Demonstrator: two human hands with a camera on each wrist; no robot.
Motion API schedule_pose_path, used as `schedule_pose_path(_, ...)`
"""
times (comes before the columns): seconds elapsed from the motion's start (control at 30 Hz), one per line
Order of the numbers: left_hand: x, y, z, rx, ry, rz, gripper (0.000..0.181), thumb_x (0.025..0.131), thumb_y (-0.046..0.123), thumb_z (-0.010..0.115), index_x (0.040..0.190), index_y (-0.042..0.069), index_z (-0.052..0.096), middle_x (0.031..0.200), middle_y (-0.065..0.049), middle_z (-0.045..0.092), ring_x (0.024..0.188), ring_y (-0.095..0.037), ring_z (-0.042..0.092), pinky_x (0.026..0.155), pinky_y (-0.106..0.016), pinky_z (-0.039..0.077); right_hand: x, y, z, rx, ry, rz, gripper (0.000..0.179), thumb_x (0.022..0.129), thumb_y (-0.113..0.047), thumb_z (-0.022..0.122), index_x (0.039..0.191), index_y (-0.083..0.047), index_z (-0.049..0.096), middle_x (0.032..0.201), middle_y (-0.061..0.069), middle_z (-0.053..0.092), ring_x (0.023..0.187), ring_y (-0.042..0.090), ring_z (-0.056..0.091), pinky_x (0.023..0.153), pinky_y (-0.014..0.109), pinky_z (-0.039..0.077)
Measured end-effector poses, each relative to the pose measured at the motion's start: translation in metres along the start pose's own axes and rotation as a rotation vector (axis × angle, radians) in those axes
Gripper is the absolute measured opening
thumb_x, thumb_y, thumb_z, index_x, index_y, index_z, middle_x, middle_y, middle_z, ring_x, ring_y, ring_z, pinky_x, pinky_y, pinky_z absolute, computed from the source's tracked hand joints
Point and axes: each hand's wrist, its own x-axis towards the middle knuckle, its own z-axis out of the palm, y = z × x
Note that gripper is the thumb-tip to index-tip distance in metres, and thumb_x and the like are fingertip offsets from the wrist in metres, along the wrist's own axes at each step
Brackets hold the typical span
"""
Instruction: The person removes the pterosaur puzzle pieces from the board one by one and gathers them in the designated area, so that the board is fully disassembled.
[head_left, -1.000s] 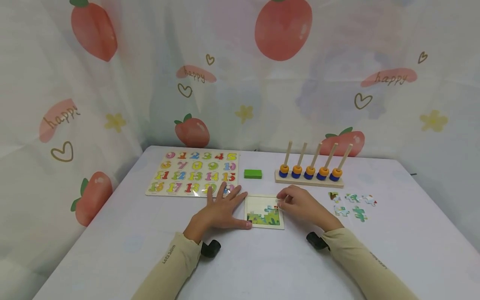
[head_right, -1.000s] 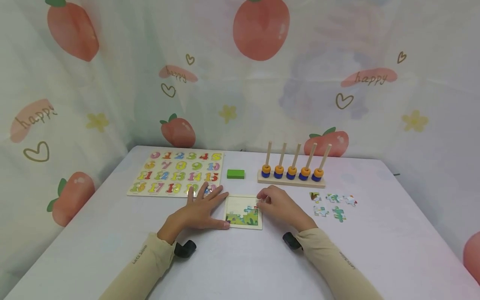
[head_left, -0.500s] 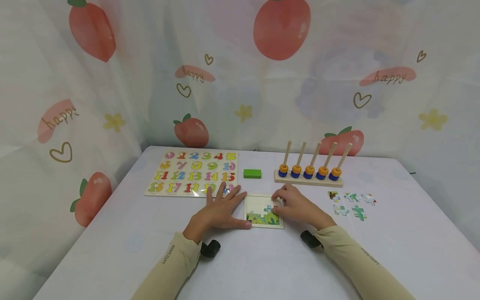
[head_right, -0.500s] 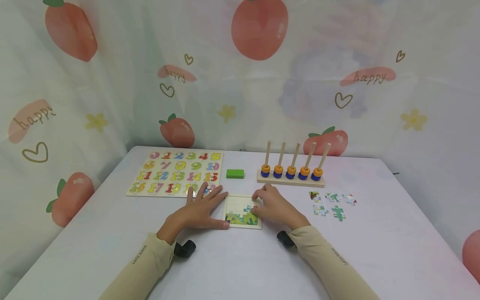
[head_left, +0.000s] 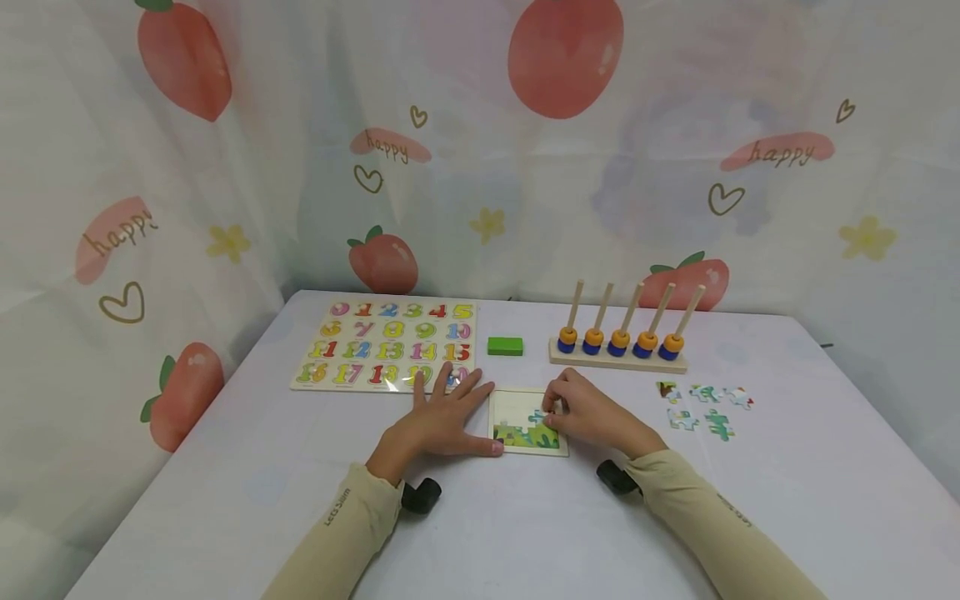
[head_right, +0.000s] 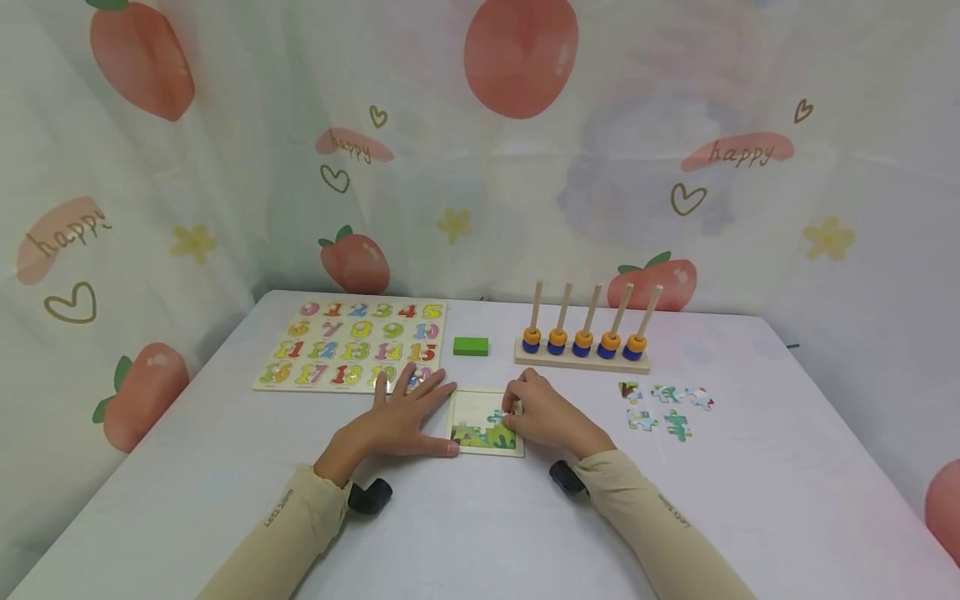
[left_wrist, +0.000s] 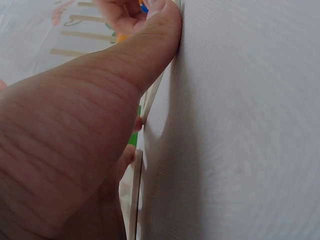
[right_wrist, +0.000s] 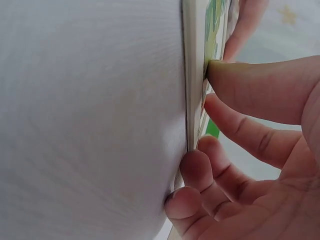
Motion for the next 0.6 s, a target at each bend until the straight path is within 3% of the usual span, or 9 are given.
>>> schedule_pose_path(0.3, 0.0005, -0.0001, 0.0014, -0.002, -0.004, 0.003, 0.104, 0.087, 0.077, 0.071, 0.171, 0.031, 0.031, 0.18, 0.002, 0.015, 0.163, -0.04, -0.012, 0.121, -0.071, -0.014, 0.0002, -0.0005, 0.0, -0.013, -0.015, -0.011, 0.013, 0.096, -0.004, 0.076, 0.094, -0.008, 0.064, 0.097, 0.004, 0.052, 0.086, 0.018, 0.051, 0.074, 0.033, 0.047)
schedule_pose_path(0.6, -0.0009, 0.0008, -0.0007, 0.0, 0.004, 0.006, 0.103, 0.087, 0.076, 0.071, 0.171, 0.03, 0.032, 0.179, 0.002, 0.015, 0.163, -0.04, -0.011, 0.121, -0.071, -0.014, 0.0013, -0.0005, -0.0013, 0.039, -0.024, -0.015, 0.013, 0.096, -0.001, 0.075, 0.098, -0.006, 0.063, 0.09, 0.0, 0.059, 0.083, 0.017, 0.054, 0.074, 0.034, 0.049)
